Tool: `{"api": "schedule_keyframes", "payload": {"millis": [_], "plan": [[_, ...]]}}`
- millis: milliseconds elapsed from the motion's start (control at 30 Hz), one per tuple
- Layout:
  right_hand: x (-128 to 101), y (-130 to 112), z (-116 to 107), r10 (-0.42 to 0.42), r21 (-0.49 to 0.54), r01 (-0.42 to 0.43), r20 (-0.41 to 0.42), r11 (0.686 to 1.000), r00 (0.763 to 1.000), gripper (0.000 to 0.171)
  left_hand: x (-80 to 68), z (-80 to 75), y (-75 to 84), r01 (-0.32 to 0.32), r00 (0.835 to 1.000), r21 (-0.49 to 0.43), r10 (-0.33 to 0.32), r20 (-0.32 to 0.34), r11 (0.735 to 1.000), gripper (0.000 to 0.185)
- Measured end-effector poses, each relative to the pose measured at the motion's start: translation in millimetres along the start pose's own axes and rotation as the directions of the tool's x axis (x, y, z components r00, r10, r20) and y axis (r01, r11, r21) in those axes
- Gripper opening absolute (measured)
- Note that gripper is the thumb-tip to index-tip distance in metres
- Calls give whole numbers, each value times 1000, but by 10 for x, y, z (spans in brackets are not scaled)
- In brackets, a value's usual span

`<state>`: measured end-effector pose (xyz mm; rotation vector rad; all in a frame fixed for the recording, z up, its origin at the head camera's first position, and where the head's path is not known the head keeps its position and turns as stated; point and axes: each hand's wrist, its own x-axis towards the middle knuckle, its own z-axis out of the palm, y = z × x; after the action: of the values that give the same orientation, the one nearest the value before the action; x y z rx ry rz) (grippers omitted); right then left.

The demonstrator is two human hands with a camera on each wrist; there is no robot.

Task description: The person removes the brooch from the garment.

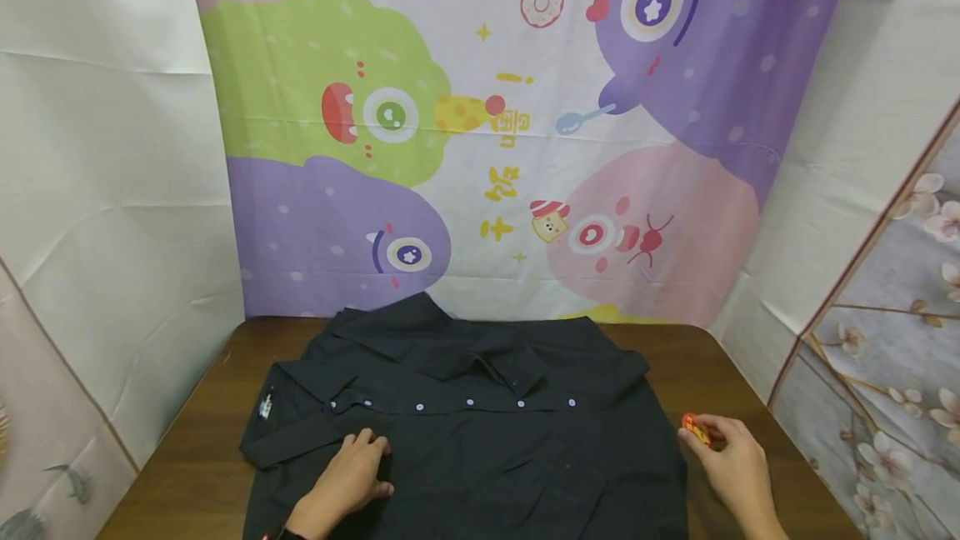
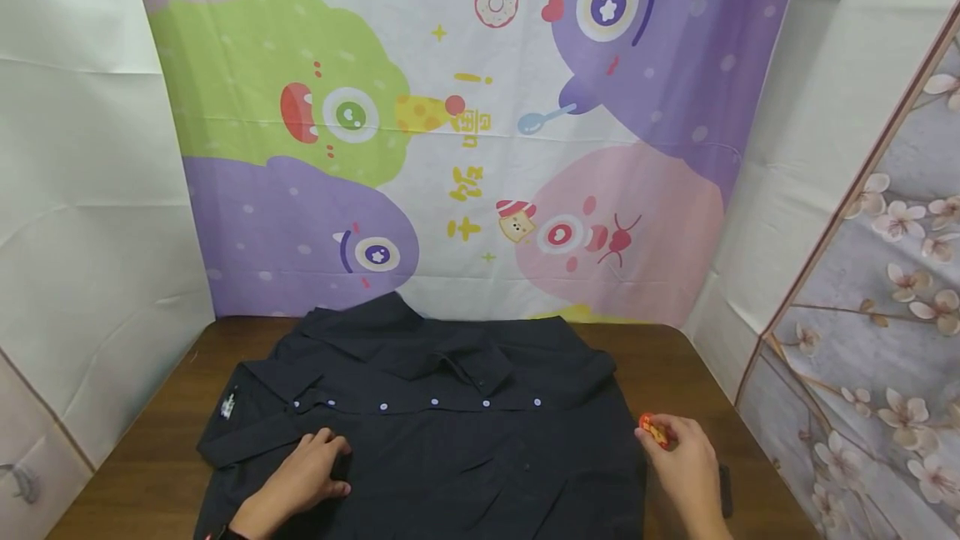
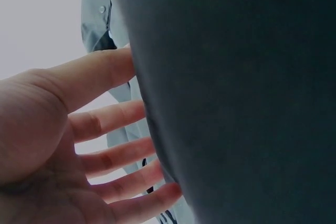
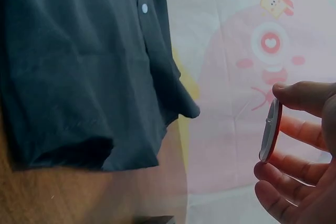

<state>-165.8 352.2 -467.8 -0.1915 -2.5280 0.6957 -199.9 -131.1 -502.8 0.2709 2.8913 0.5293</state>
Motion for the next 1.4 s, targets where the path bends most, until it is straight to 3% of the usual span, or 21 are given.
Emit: {"api": "schedule_keyframes", "payload": {"millis": [433, 767, 967, 1400], "plan": [[-16, 147, 60, 29, -4, -30, -38, 1000, 999, 23, -6, 16, -15, -6, 1000, -5, 6, -20, 1000, 41], [-16, 210, 49, 111, -5, -111, -4, 994, 994, 26, -11, 30, -24, -19, 999, 2, 19, -40, 1000, 40], [-33, 259, 37, 119, -20, -119, -19, 993, 993, 25, -13, 34, -25, -20, 999, 6, 21, -49, 1000, 41], [-76, 384, 42, 169, -48, -167, 38, 985, 985, 30, -28, 31, -27, -31, 998, -7, 30, -48, 1000, 40]]}}
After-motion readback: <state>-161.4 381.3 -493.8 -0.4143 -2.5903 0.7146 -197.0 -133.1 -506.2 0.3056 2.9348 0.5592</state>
